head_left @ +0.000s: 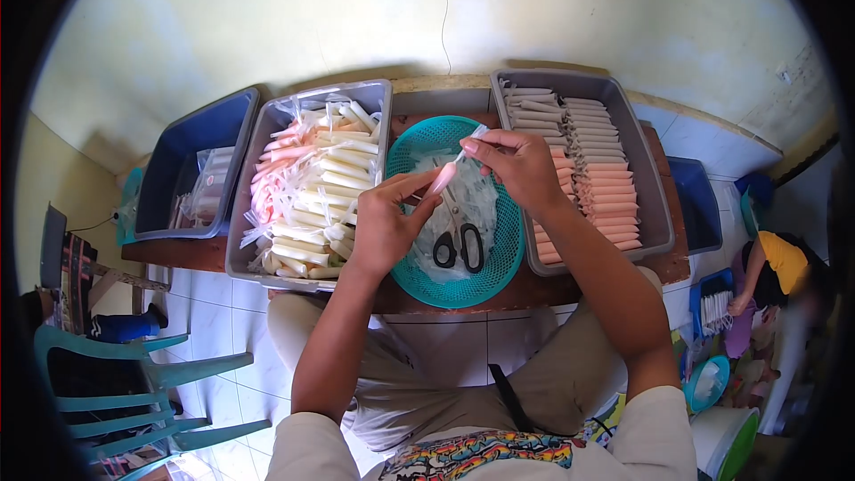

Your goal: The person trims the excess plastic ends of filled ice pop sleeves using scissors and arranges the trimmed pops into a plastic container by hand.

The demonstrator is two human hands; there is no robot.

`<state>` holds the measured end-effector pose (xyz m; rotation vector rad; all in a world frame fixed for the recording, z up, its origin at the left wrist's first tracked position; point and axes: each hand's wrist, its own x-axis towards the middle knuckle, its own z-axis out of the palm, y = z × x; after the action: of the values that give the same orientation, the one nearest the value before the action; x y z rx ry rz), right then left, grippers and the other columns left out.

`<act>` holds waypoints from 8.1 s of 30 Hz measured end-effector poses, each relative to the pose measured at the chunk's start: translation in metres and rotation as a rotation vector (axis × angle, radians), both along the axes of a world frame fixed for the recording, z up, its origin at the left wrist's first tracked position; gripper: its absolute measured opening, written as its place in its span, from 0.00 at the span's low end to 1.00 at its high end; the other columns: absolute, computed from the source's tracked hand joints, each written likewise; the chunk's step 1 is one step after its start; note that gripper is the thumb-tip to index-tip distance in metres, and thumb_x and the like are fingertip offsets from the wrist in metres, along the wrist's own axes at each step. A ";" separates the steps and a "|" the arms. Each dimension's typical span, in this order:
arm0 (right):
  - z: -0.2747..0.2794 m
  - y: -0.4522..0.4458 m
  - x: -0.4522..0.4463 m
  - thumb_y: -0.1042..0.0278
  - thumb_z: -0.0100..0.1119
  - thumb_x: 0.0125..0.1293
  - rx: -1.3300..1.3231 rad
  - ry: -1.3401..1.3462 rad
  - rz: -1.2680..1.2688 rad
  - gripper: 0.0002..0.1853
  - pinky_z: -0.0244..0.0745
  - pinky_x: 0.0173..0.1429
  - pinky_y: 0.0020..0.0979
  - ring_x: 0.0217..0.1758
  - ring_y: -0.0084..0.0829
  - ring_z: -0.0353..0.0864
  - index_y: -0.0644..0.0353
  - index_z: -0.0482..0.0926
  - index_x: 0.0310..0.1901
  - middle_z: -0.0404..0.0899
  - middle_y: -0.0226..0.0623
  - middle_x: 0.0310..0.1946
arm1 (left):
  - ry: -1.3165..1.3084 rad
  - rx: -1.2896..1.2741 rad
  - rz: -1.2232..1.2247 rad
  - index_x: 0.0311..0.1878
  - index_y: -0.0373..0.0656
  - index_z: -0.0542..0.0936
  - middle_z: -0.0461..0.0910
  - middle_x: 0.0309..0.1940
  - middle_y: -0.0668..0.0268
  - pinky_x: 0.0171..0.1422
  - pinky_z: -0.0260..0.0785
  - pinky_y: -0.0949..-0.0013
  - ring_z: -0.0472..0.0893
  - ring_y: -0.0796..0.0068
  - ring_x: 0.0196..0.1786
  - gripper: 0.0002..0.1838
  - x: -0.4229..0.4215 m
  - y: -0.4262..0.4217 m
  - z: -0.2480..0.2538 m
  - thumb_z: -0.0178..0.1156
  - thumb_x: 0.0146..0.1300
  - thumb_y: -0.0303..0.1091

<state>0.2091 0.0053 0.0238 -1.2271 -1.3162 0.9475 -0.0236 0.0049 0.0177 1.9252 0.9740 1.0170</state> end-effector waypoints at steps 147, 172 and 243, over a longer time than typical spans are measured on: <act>-0.076 -0.056 -0.069 0.71 0.64 0.67 -0.296 -0.955 0.113 0.41 0.83 0.59 0.57 0.52 0.67 0.86 0.72 0.61 0.80 0.66 0.63 0.61 | -0.065 0.302 0.164 0.72 0.44 0.81 0.88 0.52 0.54 0.45 0.83 0.65 0.89 0.65 0.44 0.28 -0.019 -0.002 -0.004 0.65 0.69 0.18; 0.017 -0.083 -0.012 0.64 0.74 0.68 0.096 -0.598 0.096 0.31 0.83 0.58 0.47 0.53 0.51 0.88 0.63 0.76 0.70 0.84 0.51 0.55 | -0.389 0.003 0.078 0.63 0.40 0.69 0.86 0.47 0.55 0.55 0.87 0.65 0.92 0.66 0.51 0.23 0.006 -0.006 -0.006 0.68 0.71 0.18; -0.047 -0.131 0.205 0.75 0.62 0.67 -0.246 -1.191 -0.486 0.06 0.85 0.53 0.46 0.50 0.45 0.91 0.55 0.89 0.37 0.89 0.43 0.41 | 0.274 -0.058 -0.537 0.60 0.38 0.88 0.91 0.53 0.53 0.57 0.84 0.61 0.92 0.62 0.49 0.20 0.236 -0.033 -0.065 0.74 0.69 0.36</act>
<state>0.4136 -0.1256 -0.0236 -2.3393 -1.6339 -0.0750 0.2129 -0.0277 -0.0477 2.1462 0.5621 0.4212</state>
